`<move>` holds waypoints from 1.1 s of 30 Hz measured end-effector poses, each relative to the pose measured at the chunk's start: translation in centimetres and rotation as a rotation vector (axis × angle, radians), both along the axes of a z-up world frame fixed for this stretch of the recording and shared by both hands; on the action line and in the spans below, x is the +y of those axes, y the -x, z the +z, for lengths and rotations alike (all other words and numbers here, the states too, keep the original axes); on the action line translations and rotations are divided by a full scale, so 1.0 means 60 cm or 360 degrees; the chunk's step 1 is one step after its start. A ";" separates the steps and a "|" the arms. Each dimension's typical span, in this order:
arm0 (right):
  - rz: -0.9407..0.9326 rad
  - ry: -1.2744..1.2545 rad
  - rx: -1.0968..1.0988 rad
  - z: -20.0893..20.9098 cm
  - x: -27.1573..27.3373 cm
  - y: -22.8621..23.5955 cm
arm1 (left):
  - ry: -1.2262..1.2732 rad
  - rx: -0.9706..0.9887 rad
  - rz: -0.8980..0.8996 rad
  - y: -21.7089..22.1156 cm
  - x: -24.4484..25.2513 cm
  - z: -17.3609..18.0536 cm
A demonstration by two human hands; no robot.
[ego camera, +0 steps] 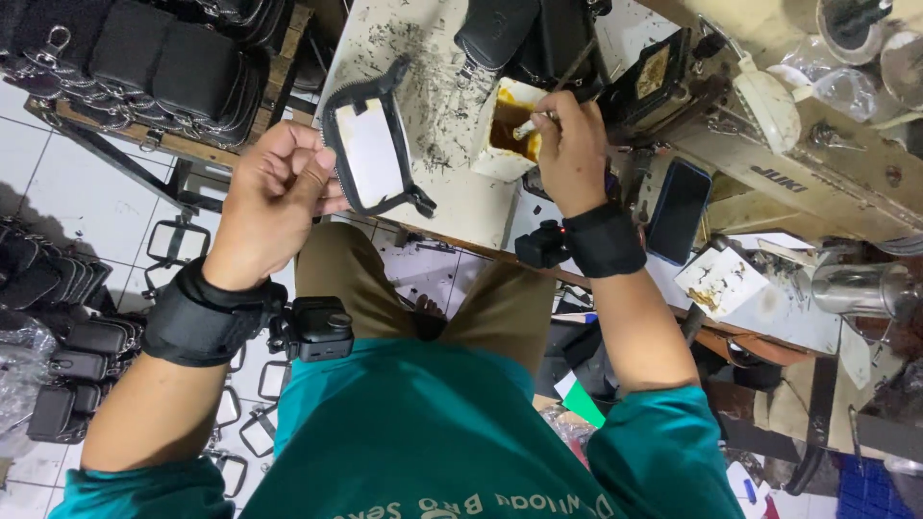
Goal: Apply glue to the edges of leather components using a small applicator stick
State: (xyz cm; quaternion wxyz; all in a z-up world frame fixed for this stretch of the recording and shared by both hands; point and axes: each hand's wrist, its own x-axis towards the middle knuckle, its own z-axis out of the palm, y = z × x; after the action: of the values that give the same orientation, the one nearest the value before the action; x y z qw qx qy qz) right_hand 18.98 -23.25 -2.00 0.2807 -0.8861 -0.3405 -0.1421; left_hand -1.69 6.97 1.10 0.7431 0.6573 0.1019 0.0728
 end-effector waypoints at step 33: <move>0.0592 -0.0764 0.0397 0.201 0.108 0.172 | 0.0368 -0.0126 -0.0026 -0.029 -0.074 -0.003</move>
State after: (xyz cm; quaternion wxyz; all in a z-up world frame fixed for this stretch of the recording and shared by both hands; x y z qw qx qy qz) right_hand 8.68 -16.76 10.06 0.5422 -0.7278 -0.4164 -0.0549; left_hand 0.04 2.53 0.92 0.8179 0.5647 0.0750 0.0805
